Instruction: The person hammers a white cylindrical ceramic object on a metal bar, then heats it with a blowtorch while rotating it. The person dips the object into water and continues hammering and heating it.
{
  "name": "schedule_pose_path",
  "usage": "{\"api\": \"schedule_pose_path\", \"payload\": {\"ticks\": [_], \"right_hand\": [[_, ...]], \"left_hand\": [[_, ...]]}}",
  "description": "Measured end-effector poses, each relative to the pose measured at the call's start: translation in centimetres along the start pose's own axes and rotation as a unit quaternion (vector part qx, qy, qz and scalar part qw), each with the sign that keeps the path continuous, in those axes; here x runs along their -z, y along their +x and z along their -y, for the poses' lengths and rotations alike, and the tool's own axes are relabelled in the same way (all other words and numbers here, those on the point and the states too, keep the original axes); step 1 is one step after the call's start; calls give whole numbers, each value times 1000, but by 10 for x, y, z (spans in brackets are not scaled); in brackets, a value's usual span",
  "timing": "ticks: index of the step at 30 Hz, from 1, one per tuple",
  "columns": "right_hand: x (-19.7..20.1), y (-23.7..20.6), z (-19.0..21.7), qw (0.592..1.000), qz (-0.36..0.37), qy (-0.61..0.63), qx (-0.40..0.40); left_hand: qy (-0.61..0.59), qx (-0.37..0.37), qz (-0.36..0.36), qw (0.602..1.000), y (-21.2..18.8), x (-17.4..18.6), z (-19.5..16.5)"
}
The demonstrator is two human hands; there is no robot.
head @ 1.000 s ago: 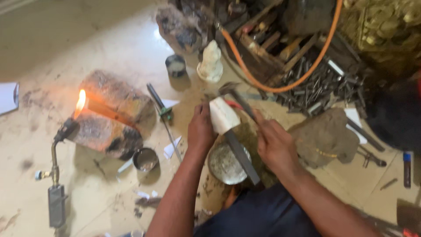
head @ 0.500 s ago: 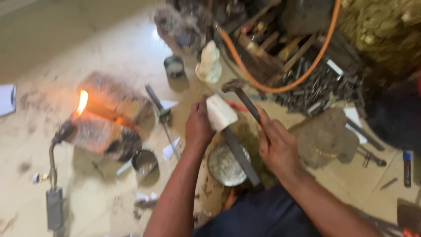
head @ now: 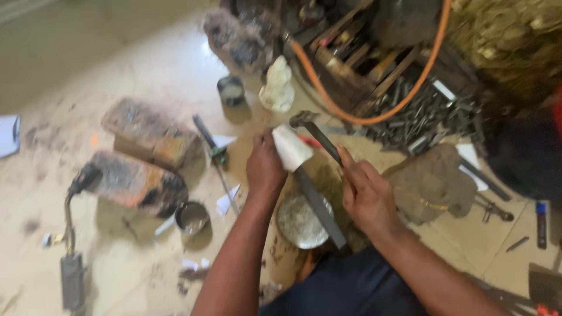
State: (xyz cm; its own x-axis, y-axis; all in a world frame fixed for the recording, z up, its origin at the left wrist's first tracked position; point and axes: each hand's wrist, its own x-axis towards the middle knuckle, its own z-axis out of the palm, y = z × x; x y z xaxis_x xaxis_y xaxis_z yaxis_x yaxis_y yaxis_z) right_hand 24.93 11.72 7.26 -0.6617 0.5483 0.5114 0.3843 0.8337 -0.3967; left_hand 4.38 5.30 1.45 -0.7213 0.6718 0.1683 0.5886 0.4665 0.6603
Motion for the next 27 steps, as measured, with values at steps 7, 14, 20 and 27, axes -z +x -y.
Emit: {"api": "schedule_pose_path", "payload": {"ticks": [7,14,20,27], "right_hand": [[1,0,1,998,51,-16,-29],[4,2,-2,998,39,-9,-55],[1,1,3,999,31,-22,-10],[4,1,2,993,92,-72,-32]], "left_hand": [[-20,1,11,1000,-2,-8,8],[-59,-8,18,998,-4,-8,13],[-89,-39,21,995,0,-8,17],[-88,-36,13,995,-4,-9,20]]}}
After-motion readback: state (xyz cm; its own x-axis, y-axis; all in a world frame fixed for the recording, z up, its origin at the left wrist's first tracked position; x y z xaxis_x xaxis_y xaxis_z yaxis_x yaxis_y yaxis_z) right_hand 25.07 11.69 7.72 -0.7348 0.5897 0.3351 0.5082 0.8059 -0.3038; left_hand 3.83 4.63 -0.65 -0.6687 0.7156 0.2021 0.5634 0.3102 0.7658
